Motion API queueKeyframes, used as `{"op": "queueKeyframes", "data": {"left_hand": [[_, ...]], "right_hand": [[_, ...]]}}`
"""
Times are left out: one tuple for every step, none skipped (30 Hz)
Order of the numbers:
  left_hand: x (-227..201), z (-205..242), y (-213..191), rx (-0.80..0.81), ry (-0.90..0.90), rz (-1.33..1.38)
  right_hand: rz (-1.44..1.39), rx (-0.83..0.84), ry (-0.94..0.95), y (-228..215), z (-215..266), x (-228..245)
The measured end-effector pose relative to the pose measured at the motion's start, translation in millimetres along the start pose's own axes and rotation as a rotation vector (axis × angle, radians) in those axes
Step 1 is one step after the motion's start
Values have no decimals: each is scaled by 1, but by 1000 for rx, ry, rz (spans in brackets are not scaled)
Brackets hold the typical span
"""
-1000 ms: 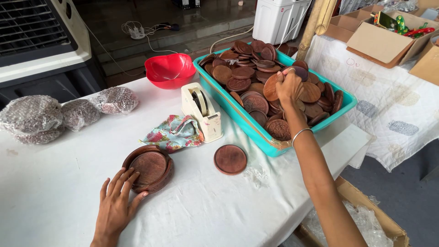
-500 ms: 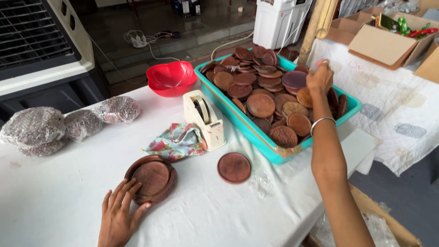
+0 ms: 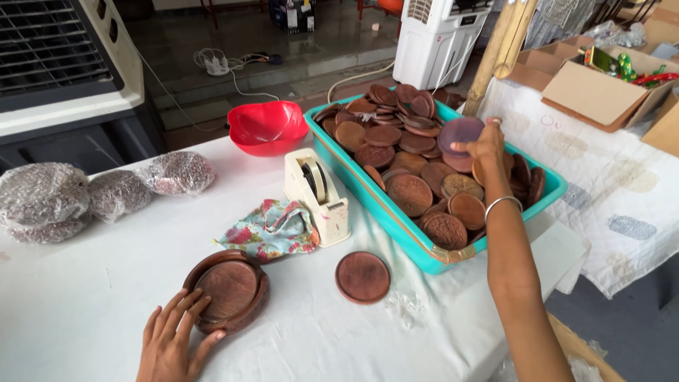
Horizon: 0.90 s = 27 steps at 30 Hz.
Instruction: Cleaning the interior and exterior of a small wooden bowl and lid using a cloth, then selecting carved wooden coasters from a tray.
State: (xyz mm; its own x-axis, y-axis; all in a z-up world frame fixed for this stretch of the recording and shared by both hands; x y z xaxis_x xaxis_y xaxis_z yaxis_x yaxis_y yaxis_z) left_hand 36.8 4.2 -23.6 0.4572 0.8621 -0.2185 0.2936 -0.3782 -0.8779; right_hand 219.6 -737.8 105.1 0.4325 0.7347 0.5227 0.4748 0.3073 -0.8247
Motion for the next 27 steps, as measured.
{"op": "queueKeyframes", "data": {"left_hand": [[-3, -1, -5, -30, 23, 20], [-7, -1, -10, -22, 21, 20], [-11, -1, -14, -20, 31, 27], [-14, -3, -19, -21, 42, 34], [-15, -1, -21, -17, 41, 34], [-16, -2, -21, -9, 34, 31], [-17, -2, -22, -2, 26, 29], [-16, -2, -20, -6, 26, 30], [-14, -2, -18, 3, 16, 17], [-13, 0, -16, 14, 5, 4], [-14, -1, -18, 12, 2, 6], [-16, -1, -20, 25, -1, 7], [-17, -1, -21, 38, -4, 9], [-18, -1, -22, 35, -6, 8], [-19, -2, -23, 30, -1, 18], [-19, -2, -24, 26, 6, 26], [-19, -3, -24, 24, 6, 24], [-19, -2, -25, 15, 15, 33], [-19, -2, -24, 5, 24, 41], [-21, -3, -25, 5, 22, 44], [-22, -3, -26, 5, 24, 52], [-22, -2, -29, 7, 26, 56], [-24, -2, -28, 9, 23, 56], [-25, -2, -29, 4, 25, 63], [-25, -2, -31, -1, 26, 71], [-26, -2, -32, -4, 23, 61], [-26, -3, -33, -5, 29, 72]], "right_hand": [[-113, -91, -71, -2, 1, -1], [-111, -84, -67, -5, 11, 7], [-166, -117, -124, -9, 20, 17], [-222, -153, -182, -15, 29, 27], [-221, -149, -179, -11, 32, 33], [-240, -227, -266, -12, 35, 41], [-259, -305, -353, -12, 38, 50], [-259, -308, -356, -11, 42, 59], [-265, -410, -495, -12, 48, 70], [-270, -507, -637, -12, 55, 80], [-269, -507, -641, -16, 63, 86], [-365, -484, -638, -20, 71, 91], [-460, -460, -634, -23, 79, 96], [-461, -460, -638, -7, 61, 81], [-287, -112, -463, 15, 38, 66], [-109, 232, -285, 39, 19, 48], [-110, 231, -287, 51, 12, 45], [-3, 287, -277, 64, 5, 40], [105, 343, -267, 77, -2, 35], [109, 343, -267, 77, 4, 41], [175, 376, -274, 78, 10, 46], [239, 411, -280, 82, 18, 52], [239, 414, -281, 79, 20, 51], [231, 402, -322, 77, 23, 53], [222, 390, -362, 76, 26, 55], [214, 391, -369, 77, 21, 51], [23, 463, -448, 78, 17, 49]]}}
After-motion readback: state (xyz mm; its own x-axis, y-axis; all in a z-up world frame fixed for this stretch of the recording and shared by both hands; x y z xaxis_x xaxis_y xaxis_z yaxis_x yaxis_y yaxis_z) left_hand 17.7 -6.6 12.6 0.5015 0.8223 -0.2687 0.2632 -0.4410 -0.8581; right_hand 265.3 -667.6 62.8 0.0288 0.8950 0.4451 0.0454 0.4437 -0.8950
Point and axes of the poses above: each hand's wrist, its own z-axis away from the middle knuckle, its own y-axis out of the palm, x = y × z, the point moved 2 cm from there along -z, towards the middle knuckle, and after that the axes turned 9 degrees about x, right-handed, at the moved point
